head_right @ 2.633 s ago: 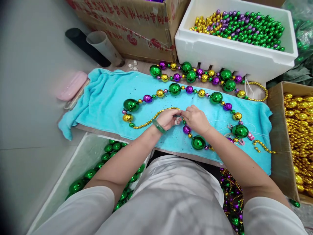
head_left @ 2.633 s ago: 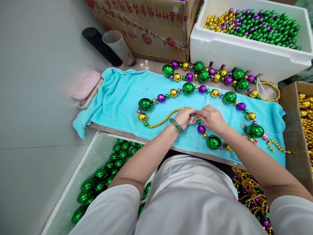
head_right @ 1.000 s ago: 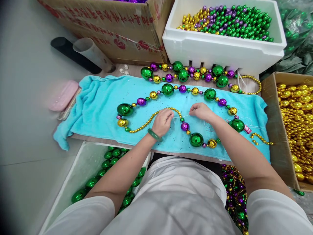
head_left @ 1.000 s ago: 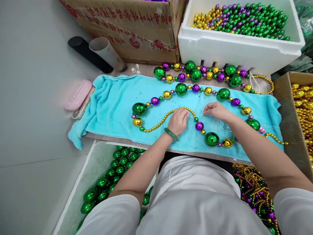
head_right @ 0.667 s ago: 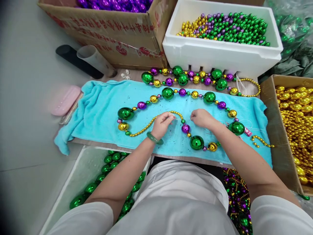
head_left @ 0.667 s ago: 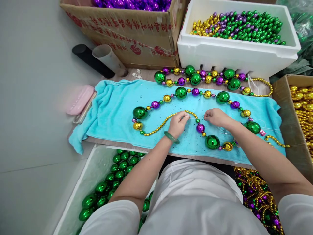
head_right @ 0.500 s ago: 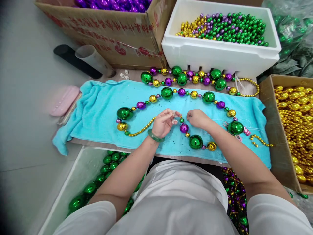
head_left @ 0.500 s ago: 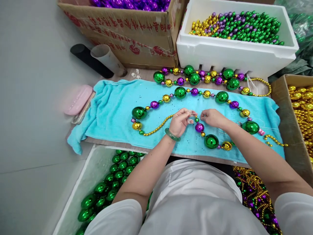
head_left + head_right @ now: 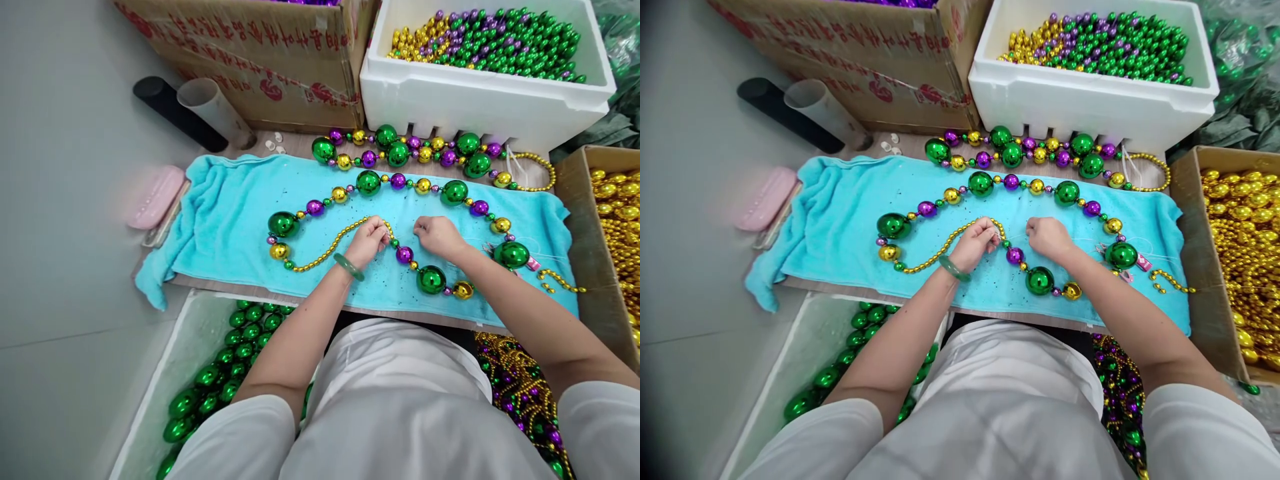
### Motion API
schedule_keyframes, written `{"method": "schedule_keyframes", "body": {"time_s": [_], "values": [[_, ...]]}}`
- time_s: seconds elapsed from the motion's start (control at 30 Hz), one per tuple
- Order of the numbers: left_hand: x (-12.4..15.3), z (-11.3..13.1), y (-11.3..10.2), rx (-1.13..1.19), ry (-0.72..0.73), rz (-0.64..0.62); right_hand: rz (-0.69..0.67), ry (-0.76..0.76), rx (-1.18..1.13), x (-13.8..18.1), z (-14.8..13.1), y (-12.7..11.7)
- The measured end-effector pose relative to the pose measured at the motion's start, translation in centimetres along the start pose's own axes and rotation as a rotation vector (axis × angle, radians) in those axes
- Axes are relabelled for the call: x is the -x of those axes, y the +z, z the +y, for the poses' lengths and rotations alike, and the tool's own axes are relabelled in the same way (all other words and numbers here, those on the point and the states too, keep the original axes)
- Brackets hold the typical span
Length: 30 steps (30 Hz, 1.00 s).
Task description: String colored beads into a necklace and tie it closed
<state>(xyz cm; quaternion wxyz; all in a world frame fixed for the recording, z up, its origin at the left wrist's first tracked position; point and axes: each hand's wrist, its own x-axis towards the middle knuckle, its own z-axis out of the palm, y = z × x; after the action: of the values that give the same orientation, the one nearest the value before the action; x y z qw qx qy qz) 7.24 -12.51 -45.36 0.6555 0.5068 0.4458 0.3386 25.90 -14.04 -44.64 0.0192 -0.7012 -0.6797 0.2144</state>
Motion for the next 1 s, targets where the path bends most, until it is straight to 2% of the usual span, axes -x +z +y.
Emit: {"method": "schedule_keyframes", "body": {"time_s": [0.1,0.2,0.33,0.47,0.6,0.73,0.87,0.93,1.0], "values": [[0.2,-0.1,-0.4,0.101,-0.005,0.009,0.004,-0.028,-0.097,0.0,0.2,-0.5],[0.3,0.3,-0.7,0.153,0.031,0.055,0.003,-0.079,-0.376,0.3,0.0,-1.9],[0.2,1.6,-0.8,-0.044,0.223,0.150,-0.074,-0.162,-0.747,0.8,-1.8,-4.0],[-0.1,3.3,-0.3,-0.204,0.411,0.165,-0.085,-0.205,-0.907,1.1,-4.2,-5.4],[0.0,4.4,0.0,-0.177,0.456,0.136,0.001,-0.224,-0.953,1.0,-5.4,-6.9],[0.3,4.9,0.0,-0.087,0.449,0.081,-0.048,-0.191,-0.932,0.8,-5.8,-8.3],[0.7,5.9,0.1,-0.094,0.572,0.133,-0.113,-0.266,-0.852,0.8,-6.4,-8.9],[1.0,6.6,0.1,-0.089,0.605,0.125,-0.070,-0.299,-0.777,1.0,-6.7,-9.1],[1.2,7.3,-0.1,-0.063,0.552,0.059,0.006,-0.324,-0.720,1.2,-6.9,-9.7]]}}
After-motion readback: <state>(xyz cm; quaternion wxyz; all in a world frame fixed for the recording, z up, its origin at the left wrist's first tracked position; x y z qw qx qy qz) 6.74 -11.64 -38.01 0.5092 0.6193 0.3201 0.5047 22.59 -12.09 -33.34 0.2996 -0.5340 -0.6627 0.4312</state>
